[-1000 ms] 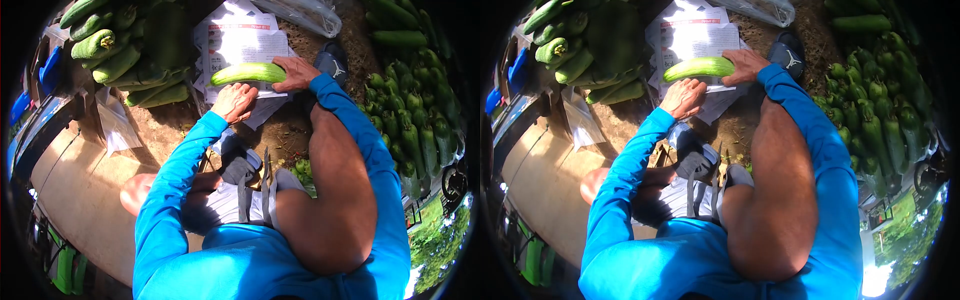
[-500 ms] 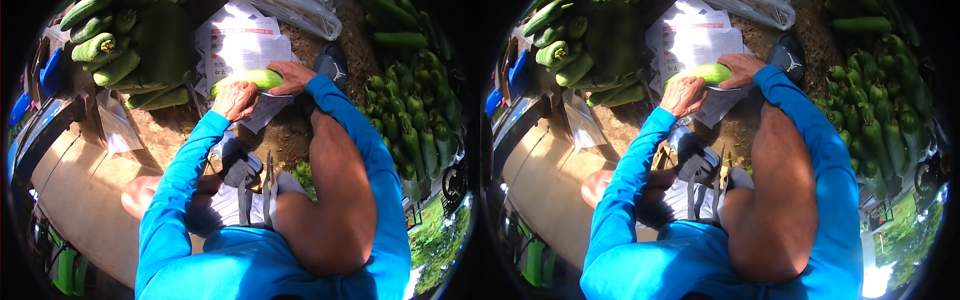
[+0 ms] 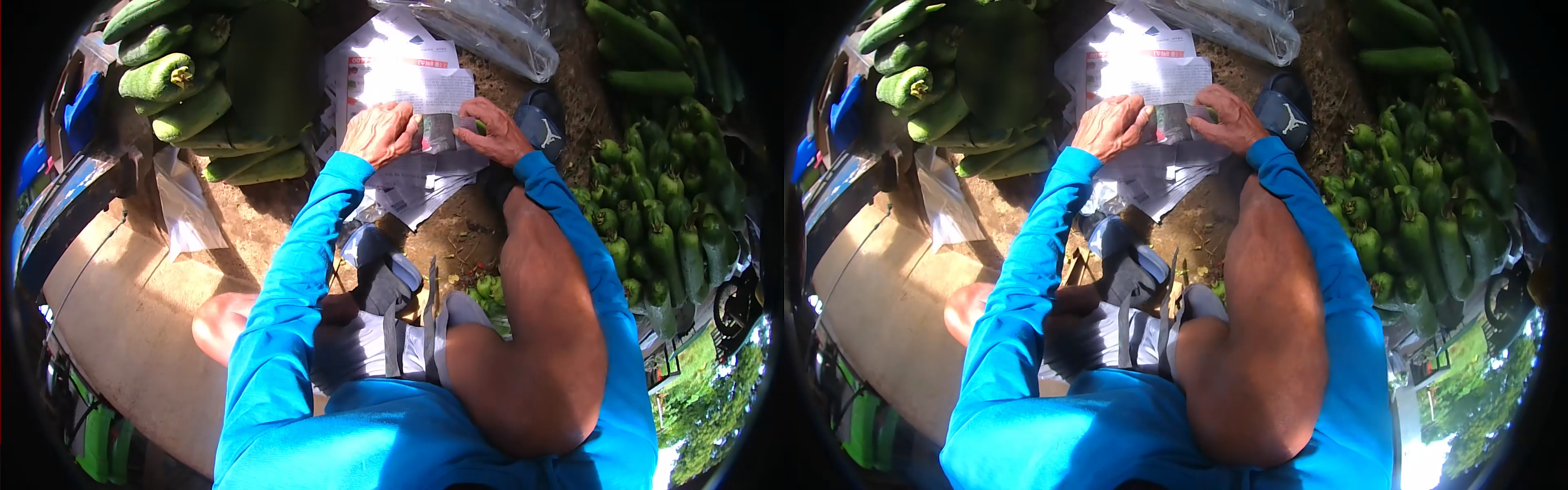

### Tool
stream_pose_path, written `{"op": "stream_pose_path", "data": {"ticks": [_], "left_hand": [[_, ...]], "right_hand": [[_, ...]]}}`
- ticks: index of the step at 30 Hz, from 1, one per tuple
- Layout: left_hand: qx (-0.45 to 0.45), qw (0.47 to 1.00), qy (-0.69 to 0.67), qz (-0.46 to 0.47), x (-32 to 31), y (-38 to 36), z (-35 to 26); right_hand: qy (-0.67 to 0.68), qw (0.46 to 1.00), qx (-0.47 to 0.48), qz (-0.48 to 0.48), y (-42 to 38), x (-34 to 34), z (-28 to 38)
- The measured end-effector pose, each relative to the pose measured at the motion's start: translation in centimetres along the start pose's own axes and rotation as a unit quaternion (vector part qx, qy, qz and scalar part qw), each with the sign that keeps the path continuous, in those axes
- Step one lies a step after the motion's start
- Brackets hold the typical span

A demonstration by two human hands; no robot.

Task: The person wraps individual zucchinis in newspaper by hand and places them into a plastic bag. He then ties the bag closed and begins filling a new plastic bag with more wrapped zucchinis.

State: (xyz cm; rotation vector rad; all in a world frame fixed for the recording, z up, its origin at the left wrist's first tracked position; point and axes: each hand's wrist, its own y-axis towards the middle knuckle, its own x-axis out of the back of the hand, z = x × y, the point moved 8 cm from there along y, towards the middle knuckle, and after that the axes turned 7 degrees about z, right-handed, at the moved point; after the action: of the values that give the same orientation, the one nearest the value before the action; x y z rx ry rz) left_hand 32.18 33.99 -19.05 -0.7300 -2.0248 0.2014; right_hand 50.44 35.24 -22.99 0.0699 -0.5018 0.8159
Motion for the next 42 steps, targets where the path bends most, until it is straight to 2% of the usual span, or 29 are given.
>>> {"op": "stream_pose_path", "data": {"ticks": [1,3,4,6,8,9,11,13,18,20,21,22,24,26,27,30,32,33,34,36,38,39,42], "left_hand": [[-0.001,1.0,0.0,-0.001,0.4,-0.1,-0.5],[-0.046,0.969,0.055,-0.238,4.9,-2.2,-3.4],[-0.044,0.971,0.039,-0.23,4.5,-2.8,-3.9],[-0.126,0.973,0.041,-0.188,2.9,-4.2,-7.0],[-0.142,0.98,0.024,-0.137,0.5,-4.7,-8.5],[-0.105,0.99,0.014,-0.088,-0.9,-4.5,-7.7],[-0.074,0.992,0.057,-0.09,-3.2,-3.9,-5.7],[-0.028,0.988,0.135,-0.075,-4.8,-2.8,-4.2],[-0.013,0.987,0.132,-0.087,-4.6,-0.6,-3.0],[-0.001,0.986,0.137,-0.098,-3.7,0.4,-3.3],[-0.003,0.985,0.139,-0.102,-3.3,0.9,-3.5],[0.009,0.987,0.137,-0.079,-3.1,1.5,-3.5],[0.02,0.989,0.135,-0.056,-2.8,2.3,-3.0],[0.038,0.989,0.13,-0.053,-2.7,3.6,-2.0],[0.032,0.986,0.135,-0.088,-2.2,4.1,-1.9],[0.032,0.992,0.12,-0.022,-2.3,5.8,-1.3],[0.025,0.991,0.131,-0.004,-2.8,6.2,-0.7],[-0.005,0.99,0.132,-0.043,-2.8,6.1,-0.6],[-0.024,0.99,0.135,-0.019,-2.0,5.6,-1.5],[-0.072,0.984,0.118,-0.115,0.3,3.7,-3.4],[-0.055,0.983,0.132,-0.119,-0.4,2.2,-3.8],[-0.04,0.983,0.151,-0.099,-0.9,1.4,-3.8],[0.0,0.984,0.171,-0.041,-2.2,1.8,-2.2]], "right_hand": [[0.012,1.0,-0.004,-0.021,-0.1,0.2,-0.4],[0.022,0.999,-0.035,-0.016,0.1,0.1,-0.8],[0.035,0.997,-0.066,-0.008,0.1,0.0,-1.2],[0.052,0.993,-0.101,-0.015,0.2,-0.2,-1.6],[0.068,0.989,-0.128,-0.022,0.6,-0.1,-2.2],[0.083,0.987,-0.14,-0.018,0.7,-0.2,-2.4],[0.094,0.984,-0.152,-0.015,0.9,-0.3,-2.7],[0.11,0.968,-0.226,0.006,1.2,-0.5,-3.7],[0.058,0.962,-0.268,-0.001,2.0,-0.1,-4.2],[-0.03,0.952,-0.294,-0.077,1.6,1.2,-3.8],[-0.104,0.953,-0.267,-0.101,1.7,1.8,-2.9],[-0.105,0.953,-0.266,-0.104,1.8,2.6,-2.0],[-0.249,0.954,-0.125,-0.114,2.9,4.6,2.9],[-0.259,0.965,-0.028,-0.04,3.4,2.5,5.2],[-0.303,0.948,-0.064,0.081,3.4,0.4,5.2],[-0.369,0.926,-0.053,0.062,2.6,-1.1,3.3],[-0.351,0.925,-0.1,0.102,3.0,-1.4,2.1],[-0.357,0.923,-0.103,0.095,3.3,-1.0,1.9],[-0.333,0.931,-0.108,0.099,3.3,-1.0,1.6],[-0.311,0.938,-0.12,0.094,4.0,-0.3,1.4],[-0.279,0.945,-0.135,0.108,4.3,-0.3,0.7],[-0.276,0.95,-0.118,0.082,4.3,-0.3,0.6],[-0.251,0.954,-0.147,0.072,4.1,-1.5,-1.1]]}}
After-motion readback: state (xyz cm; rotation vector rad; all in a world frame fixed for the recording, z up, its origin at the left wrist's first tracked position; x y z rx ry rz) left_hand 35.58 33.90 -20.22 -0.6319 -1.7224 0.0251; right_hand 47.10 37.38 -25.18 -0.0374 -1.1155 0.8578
